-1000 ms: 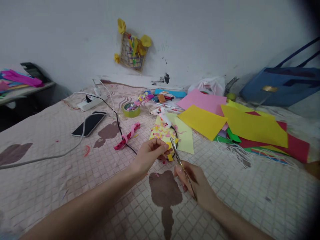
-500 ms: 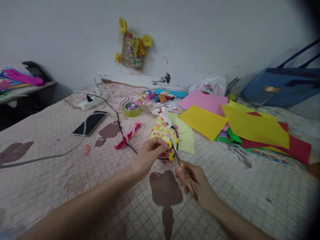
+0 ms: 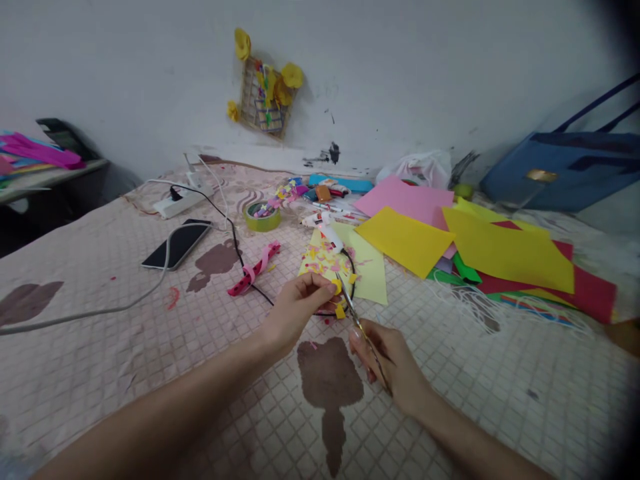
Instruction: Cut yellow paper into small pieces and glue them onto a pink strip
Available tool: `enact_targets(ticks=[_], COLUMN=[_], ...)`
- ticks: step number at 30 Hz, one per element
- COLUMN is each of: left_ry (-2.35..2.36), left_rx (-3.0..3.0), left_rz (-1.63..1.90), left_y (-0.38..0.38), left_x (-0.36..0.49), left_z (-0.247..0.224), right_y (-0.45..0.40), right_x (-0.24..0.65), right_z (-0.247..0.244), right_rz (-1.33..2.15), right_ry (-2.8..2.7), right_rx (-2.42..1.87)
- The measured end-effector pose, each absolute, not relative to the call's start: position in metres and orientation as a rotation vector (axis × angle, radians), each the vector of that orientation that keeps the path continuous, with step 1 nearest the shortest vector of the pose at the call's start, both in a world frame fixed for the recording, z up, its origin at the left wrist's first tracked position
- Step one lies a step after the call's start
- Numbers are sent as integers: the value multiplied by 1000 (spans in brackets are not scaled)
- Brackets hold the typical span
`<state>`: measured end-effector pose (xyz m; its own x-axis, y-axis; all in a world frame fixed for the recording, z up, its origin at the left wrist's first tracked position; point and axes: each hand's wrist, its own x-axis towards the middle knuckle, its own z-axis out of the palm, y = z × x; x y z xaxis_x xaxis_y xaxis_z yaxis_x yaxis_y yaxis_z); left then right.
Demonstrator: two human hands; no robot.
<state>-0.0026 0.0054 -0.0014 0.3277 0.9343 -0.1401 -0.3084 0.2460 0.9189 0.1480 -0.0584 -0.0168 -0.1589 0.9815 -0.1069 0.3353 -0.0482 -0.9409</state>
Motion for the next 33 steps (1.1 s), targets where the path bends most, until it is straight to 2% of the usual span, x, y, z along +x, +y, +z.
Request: enact_targets(ticks=[33], left_ry=[810], left_rx=[933], left_rz=[980], left_y=[7], left_x=[-3], left_z=[-1], right_y=[-58], right_x=[149], right_z=[-17], right_rz=[1180], right_ry=[-1616], right_rx=[-1448])
